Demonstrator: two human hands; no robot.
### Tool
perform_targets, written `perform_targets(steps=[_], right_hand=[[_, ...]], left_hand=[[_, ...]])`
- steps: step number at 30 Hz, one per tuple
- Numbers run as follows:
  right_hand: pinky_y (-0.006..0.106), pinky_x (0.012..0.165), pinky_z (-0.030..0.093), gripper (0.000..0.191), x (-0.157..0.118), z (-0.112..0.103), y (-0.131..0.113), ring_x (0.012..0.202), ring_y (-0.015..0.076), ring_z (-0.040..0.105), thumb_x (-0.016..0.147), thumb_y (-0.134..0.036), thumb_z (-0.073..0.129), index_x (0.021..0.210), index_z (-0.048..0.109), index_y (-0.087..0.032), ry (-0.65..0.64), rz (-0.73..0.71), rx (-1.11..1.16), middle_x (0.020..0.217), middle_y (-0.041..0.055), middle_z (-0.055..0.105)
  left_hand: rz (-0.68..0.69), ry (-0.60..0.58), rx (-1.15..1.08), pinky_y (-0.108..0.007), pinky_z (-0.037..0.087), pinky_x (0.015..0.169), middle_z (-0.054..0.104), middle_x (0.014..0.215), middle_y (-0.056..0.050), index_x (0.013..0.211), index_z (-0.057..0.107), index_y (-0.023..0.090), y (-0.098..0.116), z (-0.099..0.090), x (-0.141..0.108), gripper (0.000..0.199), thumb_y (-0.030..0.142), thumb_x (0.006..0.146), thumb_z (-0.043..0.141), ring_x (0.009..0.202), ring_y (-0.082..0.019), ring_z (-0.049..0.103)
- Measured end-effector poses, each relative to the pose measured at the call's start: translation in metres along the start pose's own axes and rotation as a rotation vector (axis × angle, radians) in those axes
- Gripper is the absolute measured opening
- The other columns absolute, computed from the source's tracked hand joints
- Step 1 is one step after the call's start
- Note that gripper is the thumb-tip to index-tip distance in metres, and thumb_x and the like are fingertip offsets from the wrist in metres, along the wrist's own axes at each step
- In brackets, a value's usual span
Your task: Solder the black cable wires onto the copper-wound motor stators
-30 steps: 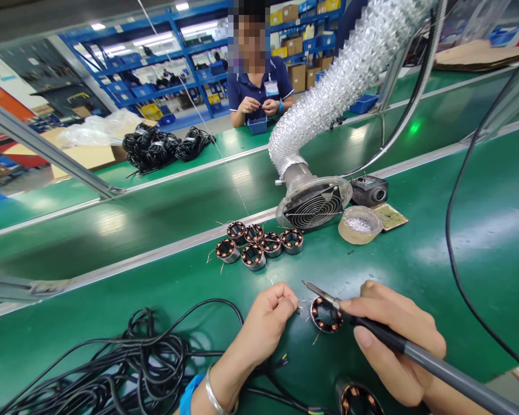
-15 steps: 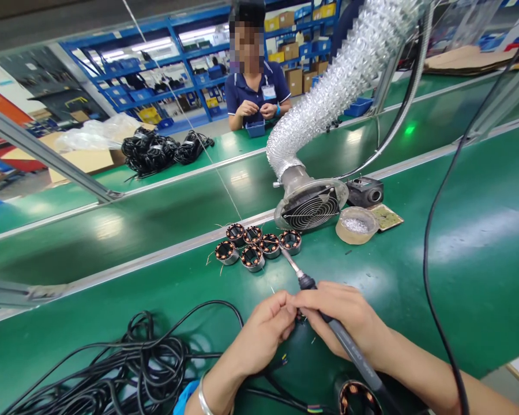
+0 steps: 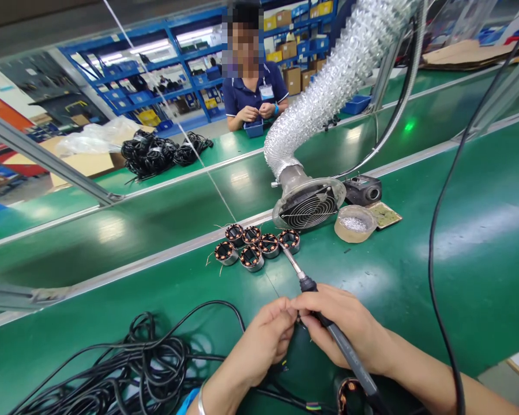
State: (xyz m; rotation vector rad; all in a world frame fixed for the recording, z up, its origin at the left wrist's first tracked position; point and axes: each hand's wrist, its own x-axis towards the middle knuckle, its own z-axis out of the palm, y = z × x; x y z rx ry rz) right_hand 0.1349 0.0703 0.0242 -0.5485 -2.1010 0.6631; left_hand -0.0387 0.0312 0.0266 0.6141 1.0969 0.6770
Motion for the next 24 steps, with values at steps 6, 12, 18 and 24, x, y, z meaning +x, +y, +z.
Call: perform_targets(steps=[6,12,18,24], right_hand=[[0.025,0.067,0.052,0.028,-0.003,-0.003,0.003,0.073,0.0138,0.061,0.089,-0.006,0.047,0.112,0.055,-0.02,0.016,0.032,0.071,0.085,0.0021,0.066],[0.026,0.068,0.055,0.037,-0.01,0.0,0.007,0.072,0.0147,0.064,0.081,-0.008,0.052,0.116,0.052,-0.02,0.013,0.149,0.047,0.082,0.0007,0.065],[0.026,0.061,0.052,0.026,-0.01,0.007,0.008,0.065,0.0148,0.059,0.086,-0.005,0.045,0.106,0.055,-0.021,0.154,0.068,-0.114,0.079,0.0016,0.064],[0.028,0.06,0.052,0.028,-0.014,0.004,0.005,0.066,0.0162,0.059,0.087,-0.006,0.05,0.11,0.058,-0.019,0.145,0.035,-0.146,0.087,0.0045,0.07]], left_hand=[[-0.023,0.027,-0.074,-0.017,0.003,0.035,0.024,0.045,0.016,0.072,0.043,0.021,0.001,0.007,-0.001,0.042,0.05,0.07,0.074,0.037,-0.002,0.007],[0.085,0.16,-0.053,-0.016,0.007,0.034,0.022,0.042,0.016,0.069,0.04,0.022,-0.007,0.014,-0.001,0.043,0.053,0.071,0.071,0.037,-0.003,0.007],[0.115,0.267,-0.039,-0.016,0.007,0.035,0.021,0.043,0.016,0.071,0.042,0.022,-0.015,0.019,0.005,0.045,0.059,0.072,0.068,0.039,-0.003,0.007],[0.15,0.285,-0.013,-0.016,0.008,0.036,0.022,0.045,0.016,0.071,0.04,0.022,-0.02,0.022,0.004,0.05,0.065,0.073,0.066,0.04,-0.003,0.008]])
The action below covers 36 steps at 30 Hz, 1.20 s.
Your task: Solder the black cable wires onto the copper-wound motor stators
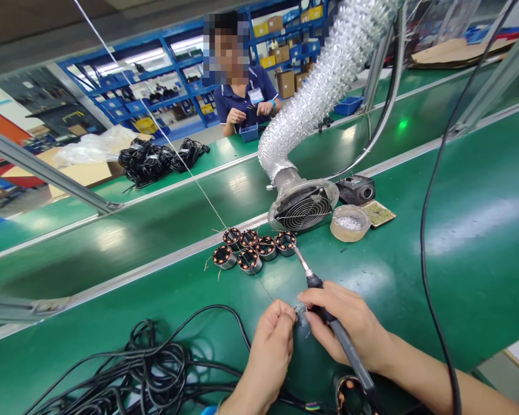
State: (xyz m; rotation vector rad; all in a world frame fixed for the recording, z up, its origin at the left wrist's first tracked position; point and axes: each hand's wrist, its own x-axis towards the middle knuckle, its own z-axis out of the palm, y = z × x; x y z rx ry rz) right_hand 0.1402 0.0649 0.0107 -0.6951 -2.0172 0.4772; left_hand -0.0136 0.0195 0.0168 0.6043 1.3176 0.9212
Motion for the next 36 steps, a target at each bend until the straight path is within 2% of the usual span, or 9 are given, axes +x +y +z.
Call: perform_targets(steps=[4,6,10,13,16,27,30,36], right_hand=[[0.026,0.066,0.055,0.036,-0.006,-0.019,-0.004,0.071,0.0141,0.064,0.093,-0.006,0.05,0.125,0.058,-0.02,0.029,0.107,0.117,0.087,0.0024,0.071],[0.024,0.063,0.053,0.038,-0.009,-0.032,-0.008,0.07,0.0134,0.063,0.094,-0.012,0.052,0.13,0.058,-0.022,0.001,0.176,0.159,0.084,0.0014,0.068],[0.024,0.052,0.044,0.028,-0.011,-0.05,-0.012,0.061,0.0123,0.057,0.091,-0.019,0.053,0.115,0.067,-0.024,-0.04,0.228,0.237,0.073,-0.0009,0.062],[0.025,0.053,0.042,0.019,-0.013,-0.05,-0.011,0.06,0.0125,0.057,0.089,-0.02,0.054,0.103,0.067,-0.023,-0.019,0.282,0.261,0.073,-0.0017,0.064],[0.026,0.055,0.04,0.016,-0.014,-0.046,-0.009,0.06,0.0129,0.057,0.089,-0.021,0.054,0.098,0.066,-0.024,-0.01,0.307,0.266,0.074,-0.0022,0.065],[0.027,0.05,0.035,0.018,-0.015,-0.041,-0.013,0.055,0.0129,0.051,0.086,-0.017,0.052,0.096,0.066,-0.02,0.014,0.245,0.277,0.067,-0.0009,0.058],[0.027,0.05,0.034,0.019,-0.013,-0.04,-0.018,0.053,0.0128,0.049,0.084,-0.015,0.05,0.094,0.066,-0.019,0.018,0.19,0.238,0.062,-0.0015,0.053],[0.028,0.052,0.036,0.025,-0.011,-0.041,-0.021,0.054,0.0141,0.048,0.08,-0.01,0.048,0.099,0.064,-0.017,0.017,0.054,0.19,0.065,0.0017,0.059]], left_hand=[[0.025,-0.015,0.029,-0.016,0.009,0.038,0.022,0.045,0.016,0.072,0.042,0.021,-0.001,-0.001,-0.001,0.049,0.065,0.075,0.065,0.041,-0.004,0.009],[0.024,-0.02,0.033,-0.017,0.009,0.038,0.022,0.044,0.016,0.072,0.043,0.022,0.0,-0.001,-0.001,0.05,0.066,0.075,0.065,0.041,-0.004,0.01],[0.018,-0.021,0.034,-0.017,0.009,0.038,0.021,0.044,0.016,0.072,0.043,0.022,0.0,-0.001,0.0,0.052,0.068,0.072,0.066,0.041,-0.004,0.01],[0.023,-0.012,0.036,-0.017,0.009,0.038,0.021,0.044,0.016,0.073,0.043,0.022,-0.001,-0.001,0.001,0.052,0.069,0.071,0.066,0.041,-0.004,0.01],[0.033,-0.012,0.034,-0.017,0.009,0.038,0.021,0.044,0.015,0.073,0.044,0.022,-0.002,-0.002,0.002,0.052,0.069,0.071,0.066,0.041,-0.005,0.01],[0.052,-0.015,0.06,-0.017,0.01,0.038,0.022,0.045,0.015,0.073,0.044,0.021,-0.005,-0.003,0.002,0.052,0.069,0.073,0.065,0.041,-0.005,0.011],[0.054,-0.024,0.062,-0.017,0.011,0.039,0.023,0.046,0.015,0.072,0.044,0.021,-0.006,-0.003,0.003,0.051,0.067,0.075,0.065,0.042,-0.005,0.011],[0.065,-0.021,0.092,-0.017,0.013,0.04,0.023,0.047,0.015,0.072,0.043,0.021,-0.006,-0.005,0.004,0.047,0.063,0.078,0.064,0.042,-0.005,0.012]])
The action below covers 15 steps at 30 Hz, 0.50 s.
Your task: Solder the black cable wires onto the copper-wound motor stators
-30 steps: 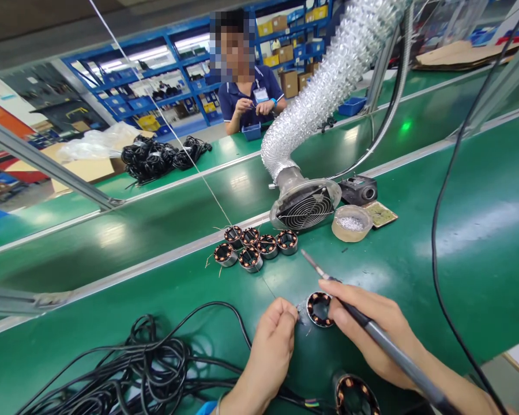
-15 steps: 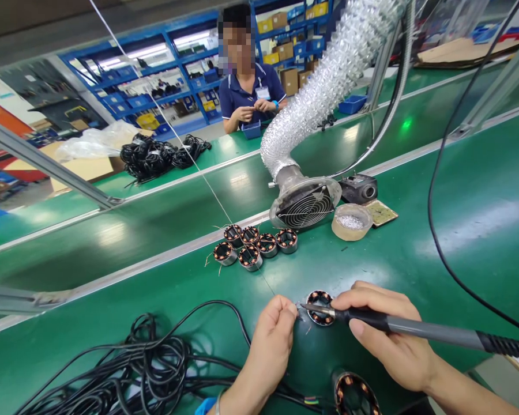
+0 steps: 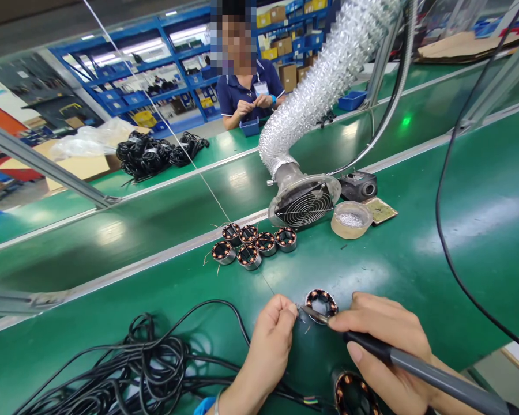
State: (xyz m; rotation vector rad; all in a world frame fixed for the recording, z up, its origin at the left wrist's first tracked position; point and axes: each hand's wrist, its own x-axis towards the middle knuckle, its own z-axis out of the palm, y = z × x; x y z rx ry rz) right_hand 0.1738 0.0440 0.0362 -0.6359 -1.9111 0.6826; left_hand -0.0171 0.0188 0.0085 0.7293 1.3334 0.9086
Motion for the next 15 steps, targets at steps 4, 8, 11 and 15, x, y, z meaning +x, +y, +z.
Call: perform_targets(steps=[4,8,11,15], right_hand=[[0.029,0.052,0.037,0.026,-0.004,-0.003,0.0,0.055,0.0151,0.05,0.08,-0.011,0.049,0.101,0.064,-0.018,0.03,0.031,0.001,0.068,0.0025,0.06],[0.03,0.052,0.036,0.025,-0.006,-0.004,0.0,0.054,0.0152,0.049,0.082,-0.012,0.05,0.102,0.064,-0.019,0.044,0.067,0.004,0.066,0.0013,0.056],[0.029,0.051,0.036,0.026,-0.003,-0.004,-0.001,0.053,0.0148,0.048,0.081,-0.012,0.051,0.102,0.064,-0.018,0.07,0.044,0.011,0.064,0.0006,0.054],[0.028,0.049,0.039,0.032,0.004,-0.006,-0.003,0.055,0.0147,0.051,0.08,-0.009,0.051,0.108,0.064,-0.017,0.093,0.028,0.003,0.065,0.0008,0.055]], left_hand=[[0.001,0.004,0.009,-0.017,0.014,0.04,0.023,0.047,0.014,0.072,0.043,0.021,0.0,0.0,0.0,0.046,0.063,0.078,0.063,0.042,-0.005,0.013],[-0.005,0.012,0.024,-0.017,0.014,0.04,0.023,0.047,0.014,0.073,0.044,0.021,0.0,0.0,-0.001,0.045,0.062,0.079,0.063,0.042,-0.005,0.012],[-0.013,0.016,0.031,-0.017,0.013,0.04,0.023,0.047,0.014,0.072,0.043,0.021,0.001,0.0,0.0,0.045,0.062,0.078,0.062,0.042,-0.005,0.012],[-0.014,0.012,0.022,-0.018,0.013,0.04,0.023,0.047,0.014,0.073,0.044,0.021,0.001,0.001,0.0,0.046,0.063,0.078,0.062,0.042,-0.005,0.012]])
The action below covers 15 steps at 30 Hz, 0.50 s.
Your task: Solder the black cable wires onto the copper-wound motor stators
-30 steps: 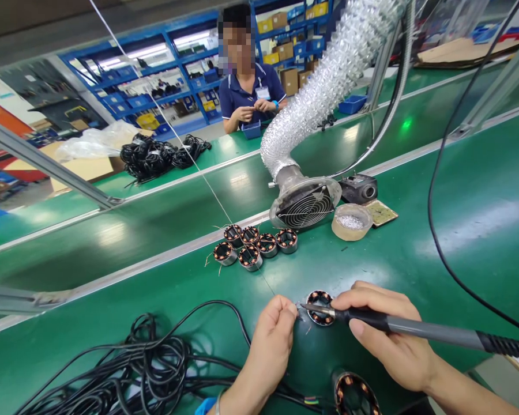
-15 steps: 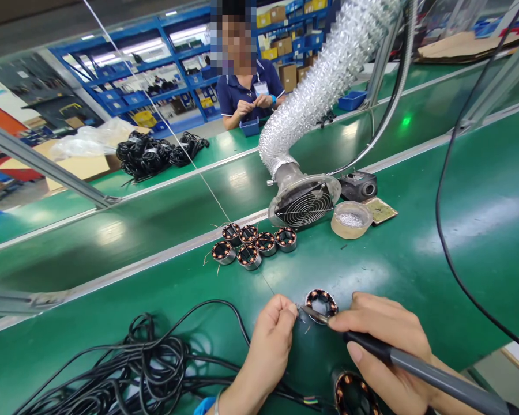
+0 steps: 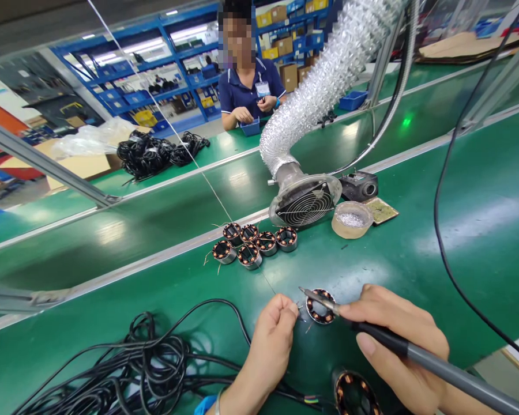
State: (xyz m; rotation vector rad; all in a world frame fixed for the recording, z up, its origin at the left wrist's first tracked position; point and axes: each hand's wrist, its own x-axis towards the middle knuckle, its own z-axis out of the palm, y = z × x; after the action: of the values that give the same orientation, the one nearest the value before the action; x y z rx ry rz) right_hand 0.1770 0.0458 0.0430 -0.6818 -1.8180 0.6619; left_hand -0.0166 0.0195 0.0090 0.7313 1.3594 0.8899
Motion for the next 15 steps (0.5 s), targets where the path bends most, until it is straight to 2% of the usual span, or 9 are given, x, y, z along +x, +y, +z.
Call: perform_targets(steps=[5,9,13,15], right_hand=[[0.028,0.05,0.046,0.035,-0.001,0.002,0.003,0.058,0.015,0.057,0.084,-0.01,0.053,0.117,0.063,-0.017,0.063,-0.033,-0.035,0.071,0.002,0.061],[0.023,0.054,0.052,0.043,-0.006,0.012,0.013,0.058,0.0122,0.063,0.09,-0.006,0.054,0.13,0.057,-0.022,0.084,-0.006,-0.067,0.074,-0.0012,0.067],[0.024,0.061,0.054,0.029,-0.001,0.026,0.022,0.065,0.0127,0.065,0.092,-0.006,0.055,0.116,0.061,-0.021,-0.051,-0.05,-0.11,0.085,0.0016,0.072],[0.025,0.059,0.05,0.024,0.002,0.033,0.026,0.064,0.0134,0.062,0.092,-0.007,0.054,0.111,0.062,-0.02,-0.136,-0.101,-0.13,0.083,0.0025,0.072]], left_hand=[[-0.001,0.005,-0.006,-0.018,0.012,0.04,0.023,0.047,0.014,0.072,0.044,0.021,0.001,0.001,-0.001,0.048,0.065,0.076,0.064,0.042,-0.005,0.012],[-0.009,-0.032,-0.033,-0.018,0.011,0.04,0.022,0.047,0.014,0.071,0.043,0.022,0.005,0.001,-0.001,0.051,0.068,0.074,0.064,0.042,-0.005,0.013],[-0.026,-0.121,-0.063,-0.019,0.012,0.042,0.026,0.052,0.012,0.07,0.039,0.022,0.007,-0.001,-0.003,0.055,0.072,0.074,0.063,0.044,-0.006,0.015],[0.014,-0.15,-0.006,-0.021,0.016,0.043,0.031,0.055,0.01,0.07,0.04,0.022,0.006,-0.004,-0.005,0.053,0.072,0.08,0.056,0.046,-0.007,0.019]])
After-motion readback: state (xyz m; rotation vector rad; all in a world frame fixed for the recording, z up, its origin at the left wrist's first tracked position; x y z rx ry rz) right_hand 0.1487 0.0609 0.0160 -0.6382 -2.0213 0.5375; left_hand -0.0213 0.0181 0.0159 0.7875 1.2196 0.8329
